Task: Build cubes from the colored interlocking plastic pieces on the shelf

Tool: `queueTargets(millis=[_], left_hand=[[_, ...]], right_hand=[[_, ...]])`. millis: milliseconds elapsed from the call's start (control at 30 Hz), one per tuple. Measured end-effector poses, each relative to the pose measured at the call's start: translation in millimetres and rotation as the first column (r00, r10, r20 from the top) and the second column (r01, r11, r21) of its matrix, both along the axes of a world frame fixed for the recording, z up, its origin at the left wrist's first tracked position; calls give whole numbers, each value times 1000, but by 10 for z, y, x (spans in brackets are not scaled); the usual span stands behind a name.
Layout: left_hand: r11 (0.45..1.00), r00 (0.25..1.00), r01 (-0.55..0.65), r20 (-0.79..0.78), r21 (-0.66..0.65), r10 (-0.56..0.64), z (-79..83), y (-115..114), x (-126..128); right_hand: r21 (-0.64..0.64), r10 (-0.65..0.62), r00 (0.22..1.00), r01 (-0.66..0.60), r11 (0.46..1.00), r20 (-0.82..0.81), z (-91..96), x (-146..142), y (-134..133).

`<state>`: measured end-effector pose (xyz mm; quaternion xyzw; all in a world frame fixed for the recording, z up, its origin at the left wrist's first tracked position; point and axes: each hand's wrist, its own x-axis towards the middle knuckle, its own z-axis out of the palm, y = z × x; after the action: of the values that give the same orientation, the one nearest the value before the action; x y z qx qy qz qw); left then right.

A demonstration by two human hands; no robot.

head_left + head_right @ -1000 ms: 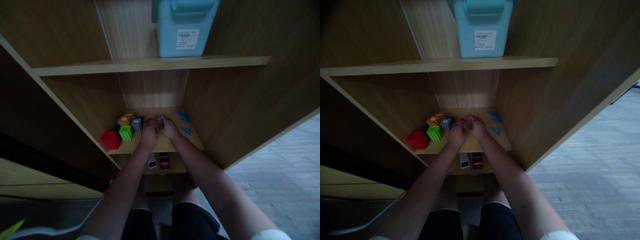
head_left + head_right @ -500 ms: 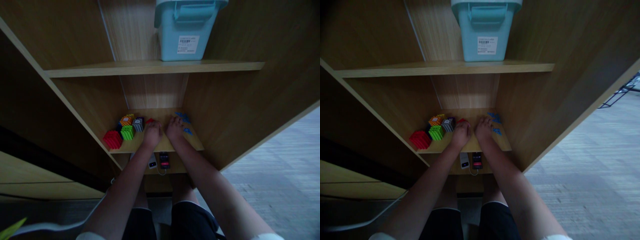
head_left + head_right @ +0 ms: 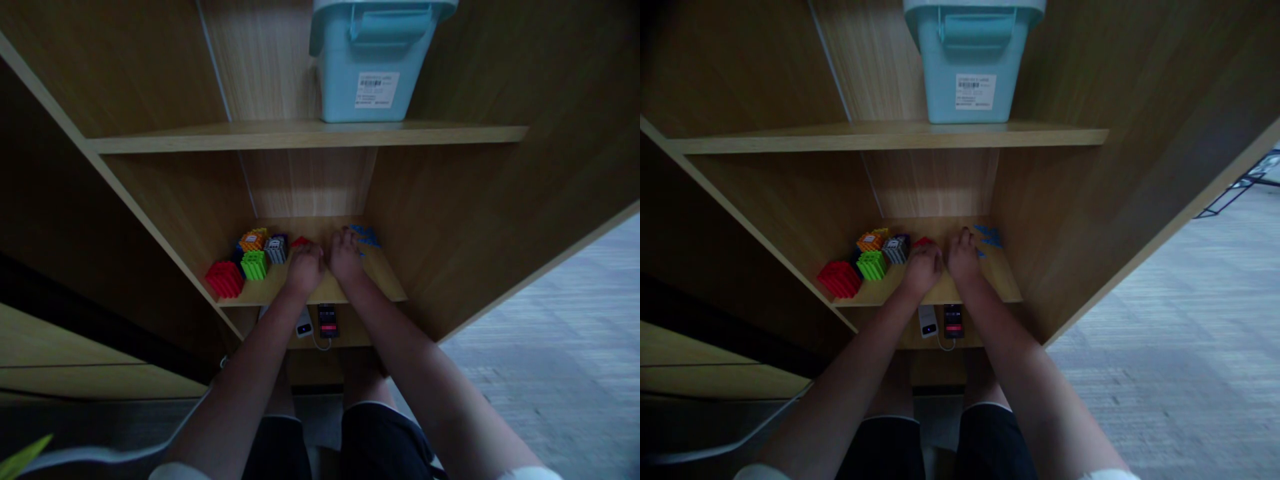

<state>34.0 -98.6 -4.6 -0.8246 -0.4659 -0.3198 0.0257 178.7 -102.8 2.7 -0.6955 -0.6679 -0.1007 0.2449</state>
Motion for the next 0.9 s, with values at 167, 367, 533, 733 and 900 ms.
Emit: queueTargets(millis=[167,367,533,733,900], left_hand=[[999,1000,20,-23,-28,-20,3,-2,0],[995,996,82,-23,-54,-83,15,-10,-1],[990,992,124,-20,-69,-126,24,-11,7],[991,993,104,-50,-83,-108,8,5,6],[994,994,88,-62,-72,-92,15,-8,9]], right_hand=[[41,-167,985,169,985,-42,24,78,-2],[-148,-333,941,321,935,-59,23,152,-35],[-165,-209,977,199,966,-49,106,158,-58],[-180,-210,977,201,963,-33,108,165,-42],[-151,-182,982,173,973,-45,89,149,-24]])
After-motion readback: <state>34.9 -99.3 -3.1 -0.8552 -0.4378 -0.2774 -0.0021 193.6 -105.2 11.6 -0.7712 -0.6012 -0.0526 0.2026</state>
